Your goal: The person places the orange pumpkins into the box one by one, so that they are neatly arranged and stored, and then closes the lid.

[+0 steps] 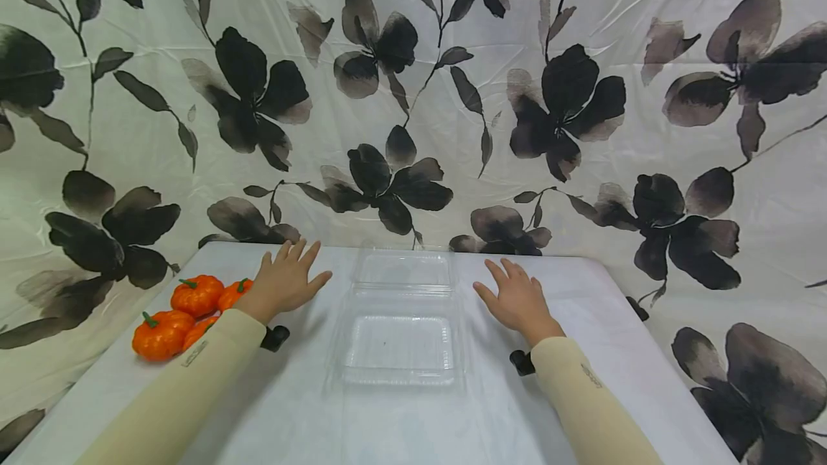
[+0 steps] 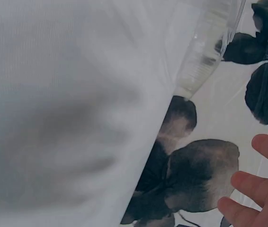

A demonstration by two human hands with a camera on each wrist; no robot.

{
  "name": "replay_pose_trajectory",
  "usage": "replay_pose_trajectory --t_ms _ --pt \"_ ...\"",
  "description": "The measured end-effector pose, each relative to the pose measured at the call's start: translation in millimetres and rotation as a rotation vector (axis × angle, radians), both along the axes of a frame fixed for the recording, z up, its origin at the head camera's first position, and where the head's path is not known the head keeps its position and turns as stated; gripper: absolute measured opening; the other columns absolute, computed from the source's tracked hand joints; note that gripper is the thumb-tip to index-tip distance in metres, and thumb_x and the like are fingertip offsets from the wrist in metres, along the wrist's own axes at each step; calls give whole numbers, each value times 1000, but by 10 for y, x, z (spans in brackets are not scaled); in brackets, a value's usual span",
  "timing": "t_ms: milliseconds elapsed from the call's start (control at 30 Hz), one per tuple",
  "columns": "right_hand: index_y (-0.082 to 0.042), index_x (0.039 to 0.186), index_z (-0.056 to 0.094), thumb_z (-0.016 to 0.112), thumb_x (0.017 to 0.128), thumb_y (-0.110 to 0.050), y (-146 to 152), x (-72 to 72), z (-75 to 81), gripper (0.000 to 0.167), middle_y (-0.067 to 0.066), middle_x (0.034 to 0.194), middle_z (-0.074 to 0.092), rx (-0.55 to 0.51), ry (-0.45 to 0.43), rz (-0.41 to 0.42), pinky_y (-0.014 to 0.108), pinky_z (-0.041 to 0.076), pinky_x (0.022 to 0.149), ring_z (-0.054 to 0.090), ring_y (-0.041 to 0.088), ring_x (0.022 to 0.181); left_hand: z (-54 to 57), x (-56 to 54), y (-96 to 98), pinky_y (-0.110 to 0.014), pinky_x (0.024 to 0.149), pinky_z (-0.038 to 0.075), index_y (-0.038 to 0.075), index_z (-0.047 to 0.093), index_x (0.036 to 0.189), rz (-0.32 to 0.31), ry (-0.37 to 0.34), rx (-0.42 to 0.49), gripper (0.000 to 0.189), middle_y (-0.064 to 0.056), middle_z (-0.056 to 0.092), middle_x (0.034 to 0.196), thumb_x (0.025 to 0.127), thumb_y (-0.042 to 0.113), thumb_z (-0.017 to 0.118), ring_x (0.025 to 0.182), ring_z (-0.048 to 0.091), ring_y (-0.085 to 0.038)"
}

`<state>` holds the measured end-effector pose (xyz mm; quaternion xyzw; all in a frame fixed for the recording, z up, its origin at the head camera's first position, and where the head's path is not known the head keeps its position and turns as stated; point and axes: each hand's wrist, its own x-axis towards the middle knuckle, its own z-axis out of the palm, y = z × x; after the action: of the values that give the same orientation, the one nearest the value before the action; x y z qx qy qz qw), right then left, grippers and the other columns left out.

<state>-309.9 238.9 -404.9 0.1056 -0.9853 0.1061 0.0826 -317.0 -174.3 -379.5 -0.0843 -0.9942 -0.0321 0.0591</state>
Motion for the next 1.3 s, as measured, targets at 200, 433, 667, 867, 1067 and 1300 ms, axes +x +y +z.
replay_pose_trajectory --t_ms 200,433,667,867,1067,1300 --pt "-14 151 34 37 98 -57 -18 59 -44 68 23 153 32 -28 5 18 70 31 104 32 44 140 -1 54 -4 -71 111 17 10 25 154 4 -14 11 75 -23 26 157 97 57 37 144 19 -48" --pt "-13 151 32 36 99 -57 -37 138 -91 69 24 153 32 -74 -13 23 69 33 104 33 46 139 -15 99 -30 -71 111 18 9 25 154 7 -6 20 75 -22 28 156 97 56 39 143 22 -48" --pt "-15 152 31 36 98 -58 -53 196 -156 69 24 154 31 -122 -52 35 67 31 107 32 45 140 -35 144 -78 -73 110 15 10 23 154 19 -26 43 76 -23 27 156 96 56 40 143 20 -49" --pt "-16 152 31 36 97 -61 -86 234 -206 71 24 154 30 -159 -76 47 68 30 107 32 46 140 -54 191 -101 -73 110 16 9 24 154 29 -25 41 77 -24 29 155 95 56 42 142 22 -49" --pt "-18 153 28 36 97 -60 -135 269 -238 71 23 156 27 -198 -135 33 68 28 109 29 46 141 -59 272 -149 -73 109 18 8 26 153 33 -10 41 77 -24 32 154 95 55 44 141 25 -50" --pt "-20 154 25 37 99 -57 -184 300 -258 68 21 158 24 -263 -193 33 67 27 110 29 46 142 -87 326 -205 -73 107 23 6 30 151 39 21 28 75 -25 36 151 95 53 45 138 30 -50"
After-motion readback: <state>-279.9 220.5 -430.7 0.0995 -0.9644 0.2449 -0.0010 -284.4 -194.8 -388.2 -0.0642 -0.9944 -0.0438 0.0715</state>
